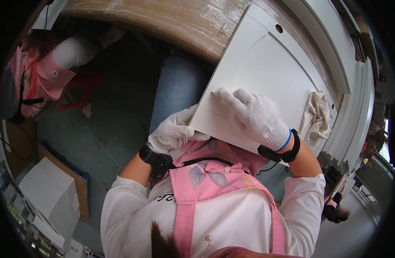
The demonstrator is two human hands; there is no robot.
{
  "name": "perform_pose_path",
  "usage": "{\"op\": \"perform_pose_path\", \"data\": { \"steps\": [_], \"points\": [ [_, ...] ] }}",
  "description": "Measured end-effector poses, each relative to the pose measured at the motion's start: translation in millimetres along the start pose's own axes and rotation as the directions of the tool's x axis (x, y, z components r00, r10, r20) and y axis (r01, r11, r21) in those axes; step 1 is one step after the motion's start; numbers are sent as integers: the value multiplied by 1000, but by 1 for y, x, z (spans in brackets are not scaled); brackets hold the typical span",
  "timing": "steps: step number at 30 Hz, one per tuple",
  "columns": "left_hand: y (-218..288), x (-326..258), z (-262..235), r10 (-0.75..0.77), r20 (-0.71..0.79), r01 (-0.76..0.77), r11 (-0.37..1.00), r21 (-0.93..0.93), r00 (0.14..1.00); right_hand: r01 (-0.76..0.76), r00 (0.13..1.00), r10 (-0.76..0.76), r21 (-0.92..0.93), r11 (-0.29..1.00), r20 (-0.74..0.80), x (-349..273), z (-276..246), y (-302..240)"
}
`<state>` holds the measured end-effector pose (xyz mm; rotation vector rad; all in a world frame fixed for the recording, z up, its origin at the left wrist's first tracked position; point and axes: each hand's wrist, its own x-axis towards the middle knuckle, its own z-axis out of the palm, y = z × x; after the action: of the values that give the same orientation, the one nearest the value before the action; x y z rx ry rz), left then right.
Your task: Sanding, cleaning, and scraping the edges of white wooden cabinet door panels to prepare them for final assembly or finishing.
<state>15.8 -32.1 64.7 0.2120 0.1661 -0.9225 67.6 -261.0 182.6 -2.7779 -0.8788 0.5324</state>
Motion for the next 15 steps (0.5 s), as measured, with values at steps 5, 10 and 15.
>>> {"op": "perform_pose_path", "data": {
  "steps": [5,10,15],
  "points": [
    [0,-1,-2,-6,6,6,1000,-2,1000,18,1000,-18,-36,999,5,-2,-3,-3],
    [1,0,-1,-10,19,10,1000,-4,1000,-4,997,8,-52,999,80,-1,-5,-3],
    [1,1,-4,-13,20,14,1000,-11,1000,18,999,-17,-27,999,37,-2,-3,-2]
  ]
}}
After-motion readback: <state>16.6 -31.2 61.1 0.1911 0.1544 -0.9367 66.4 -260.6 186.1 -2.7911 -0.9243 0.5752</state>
